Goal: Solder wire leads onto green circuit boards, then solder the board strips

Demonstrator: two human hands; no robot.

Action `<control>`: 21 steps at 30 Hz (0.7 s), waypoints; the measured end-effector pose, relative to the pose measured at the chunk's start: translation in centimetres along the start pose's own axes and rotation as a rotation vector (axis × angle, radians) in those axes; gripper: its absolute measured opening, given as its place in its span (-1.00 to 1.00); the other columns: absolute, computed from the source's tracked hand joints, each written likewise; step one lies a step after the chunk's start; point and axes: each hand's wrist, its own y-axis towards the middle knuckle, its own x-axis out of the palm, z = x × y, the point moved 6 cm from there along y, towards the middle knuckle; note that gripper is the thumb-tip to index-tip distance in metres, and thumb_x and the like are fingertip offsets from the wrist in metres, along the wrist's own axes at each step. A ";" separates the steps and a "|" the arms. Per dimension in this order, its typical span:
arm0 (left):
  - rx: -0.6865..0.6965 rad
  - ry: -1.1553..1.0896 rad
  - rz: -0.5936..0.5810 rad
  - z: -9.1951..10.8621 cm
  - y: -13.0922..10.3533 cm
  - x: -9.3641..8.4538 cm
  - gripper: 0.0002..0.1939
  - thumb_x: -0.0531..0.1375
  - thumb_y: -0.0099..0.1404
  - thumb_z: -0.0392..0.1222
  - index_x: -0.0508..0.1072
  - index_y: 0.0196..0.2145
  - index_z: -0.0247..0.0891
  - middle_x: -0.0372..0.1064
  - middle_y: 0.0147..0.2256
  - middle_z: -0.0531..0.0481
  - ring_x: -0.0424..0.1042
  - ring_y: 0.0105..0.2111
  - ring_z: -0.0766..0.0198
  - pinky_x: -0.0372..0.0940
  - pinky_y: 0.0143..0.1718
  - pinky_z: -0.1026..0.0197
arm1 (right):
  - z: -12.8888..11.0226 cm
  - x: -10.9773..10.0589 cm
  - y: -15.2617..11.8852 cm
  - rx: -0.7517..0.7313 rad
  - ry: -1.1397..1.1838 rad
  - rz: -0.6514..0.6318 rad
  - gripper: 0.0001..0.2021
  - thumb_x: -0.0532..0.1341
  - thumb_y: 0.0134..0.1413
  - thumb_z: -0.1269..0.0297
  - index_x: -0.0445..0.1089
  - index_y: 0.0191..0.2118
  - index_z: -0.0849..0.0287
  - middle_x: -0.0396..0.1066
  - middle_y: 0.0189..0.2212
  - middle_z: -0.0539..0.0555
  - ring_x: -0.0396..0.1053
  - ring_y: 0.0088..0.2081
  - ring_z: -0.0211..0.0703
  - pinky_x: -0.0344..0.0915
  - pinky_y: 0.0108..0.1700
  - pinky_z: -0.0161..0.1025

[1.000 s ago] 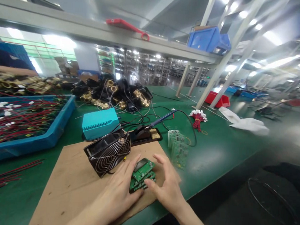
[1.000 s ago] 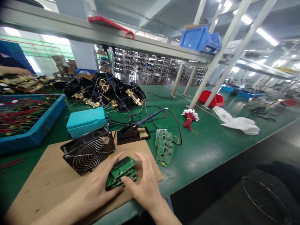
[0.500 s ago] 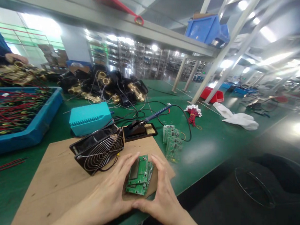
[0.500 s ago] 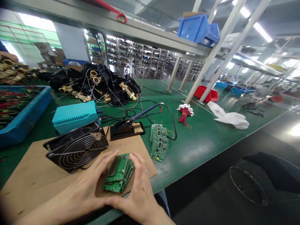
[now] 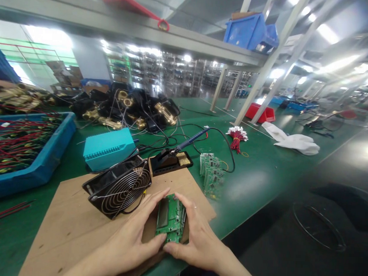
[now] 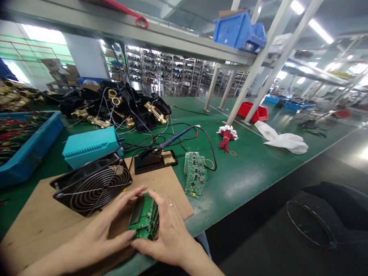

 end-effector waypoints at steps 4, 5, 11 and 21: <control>-0.050 -0.020 0.058 -0.6 0.4 0.1 -0.23 0.24 0.23 -0.18 0.06 0.34 -0.03 0.18 0.29 -0.14 0.19 0.30 -0.01 0.15 0.32 -0.21 | 0.1 -0.2 1.1 -0.009 0.121 -0.079 -0.02 0.43 -0.11 0.27 -0.08 0.39 0.17 0.12 0.31 0.27 0.13 0.32 0.09 0.09 0.35 0.04; -0.066 -0.021 0.078 -0.8 0.5 0.1 -0.24 0.25 0.22 -0.18 0.08 0.32 -0.03 0.20 0.27 -0.13 0.21 0.28 -0.01 0.16 0.31 -0.20 | 0.1 -0.1 1.4 -0.016 0.155 -0.094 -0.01 0.44 -0.14 0.29 -0.07 0.38 0.18 0.12 0.31 0.26 0.12 0.32 0.08 0.08 0.36 0.02; -0.136 -0.022 0.157 -1.1 0.1 -0.4 -0.13 0.29 0.14 -0.20 0.04 0.35 0.00 0.22 0.26 -0.10 0.25 0.25 -0.03 0.17 0.30 -0.20 | -0.3 -0.1 2.3 -0.062 0.256 -0.111 -0.01 0.44 -0.19 0.37 -0.03 0.37 0.10 0.14 0.29 0.20 0.18 0.27 0.04 0.10 0.34 -0.01; -0.106 -0.071 -0.041 -0.5 0.4 -0.2 -0.07 0.27 0.09 -0.27 0.00 0.36 -0.12 0.01 0.37 -0.18 0.02 0.38 -0.08 0.03 0.37 -0.19 | 0.8 -0.3 1.8 0.037 0.019 -0.069 0.07 0.56 -0.31 0.22 0.05 0.35 0.08 0.23 0.25 0.17 0.23 0.27 0.11 0.24 0.30 -0.05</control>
